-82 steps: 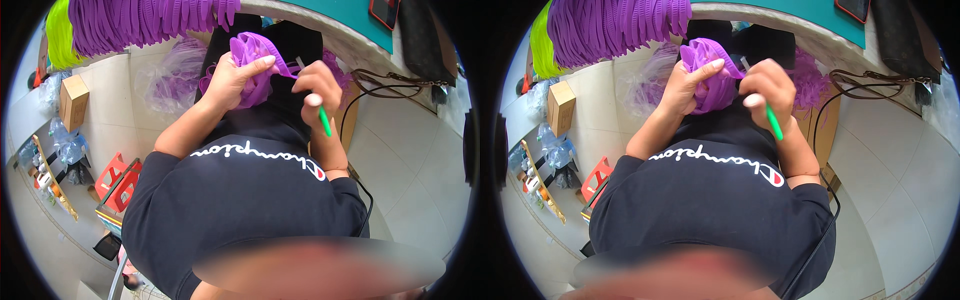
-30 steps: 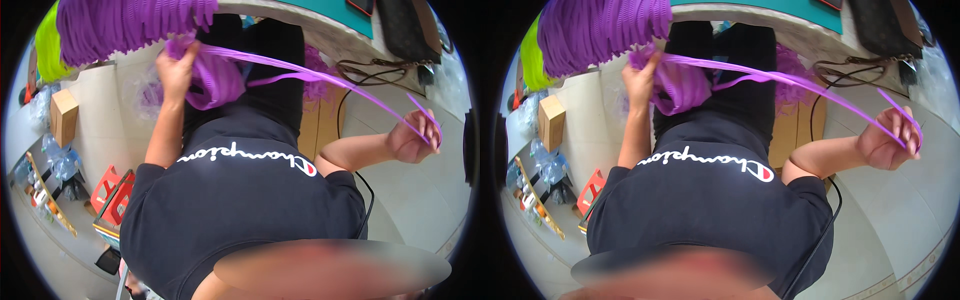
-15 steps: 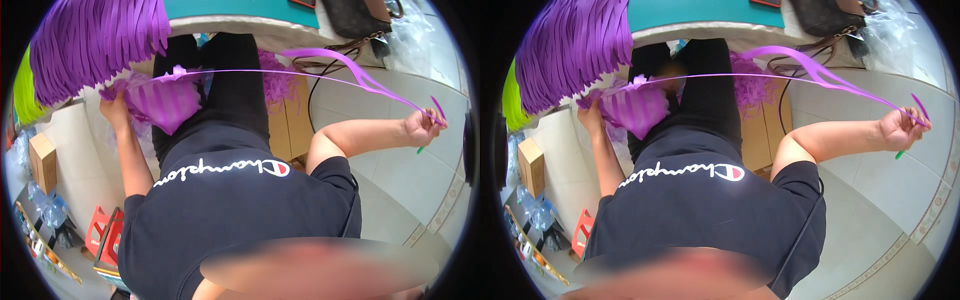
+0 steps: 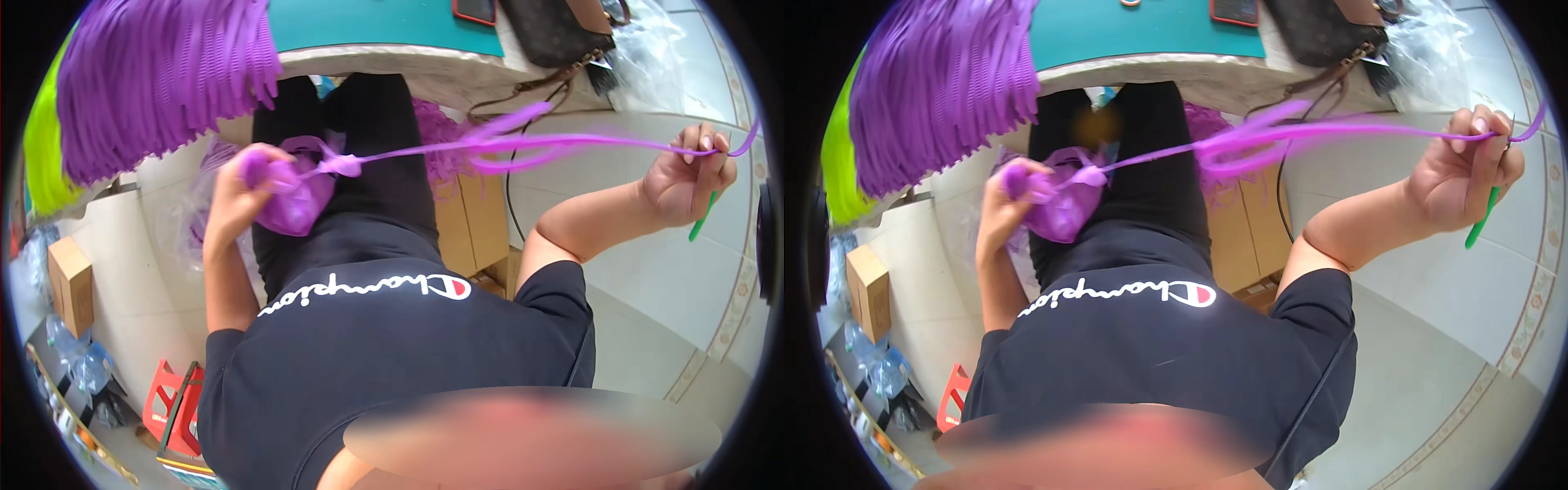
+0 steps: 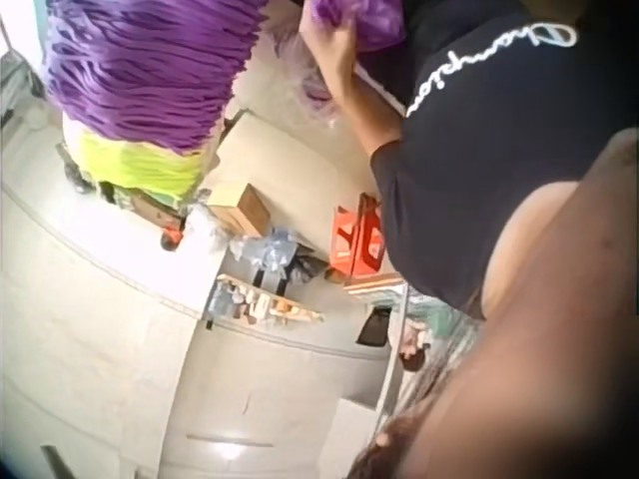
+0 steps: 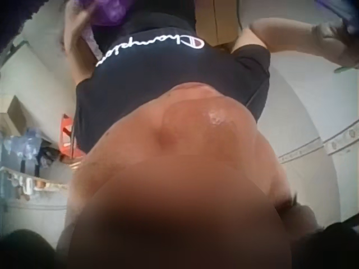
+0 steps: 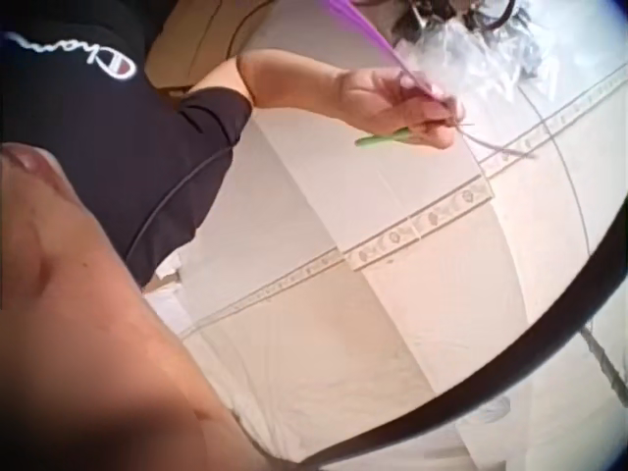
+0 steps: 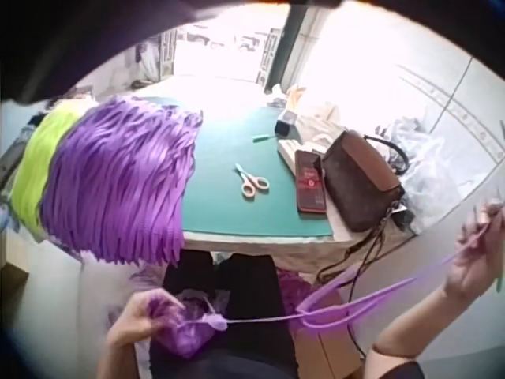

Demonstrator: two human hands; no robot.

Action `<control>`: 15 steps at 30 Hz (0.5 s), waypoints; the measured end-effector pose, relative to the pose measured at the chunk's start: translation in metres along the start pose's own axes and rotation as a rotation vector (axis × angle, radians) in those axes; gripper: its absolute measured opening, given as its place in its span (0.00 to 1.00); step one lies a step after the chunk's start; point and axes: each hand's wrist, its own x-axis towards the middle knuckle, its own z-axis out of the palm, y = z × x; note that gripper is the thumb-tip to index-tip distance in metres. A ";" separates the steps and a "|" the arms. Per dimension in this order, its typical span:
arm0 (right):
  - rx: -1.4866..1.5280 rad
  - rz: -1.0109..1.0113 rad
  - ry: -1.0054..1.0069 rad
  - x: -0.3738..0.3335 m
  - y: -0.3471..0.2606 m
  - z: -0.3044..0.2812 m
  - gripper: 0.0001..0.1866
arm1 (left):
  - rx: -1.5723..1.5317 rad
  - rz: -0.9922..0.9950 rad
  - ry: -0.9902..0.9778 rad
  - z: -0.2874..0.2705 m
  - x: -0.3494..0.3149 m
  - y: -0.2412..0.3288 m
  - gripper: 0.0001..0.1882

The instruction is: Using a crochet hook and scissors to manipulate and assemble purple fabric strips into a decorative object.

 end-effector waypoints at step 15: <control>0.350 0.414 -0.376 -0.006 0.078 0.135 0.07 | 0.303 0.273 0.194 0.110 0.054 0.053 0.20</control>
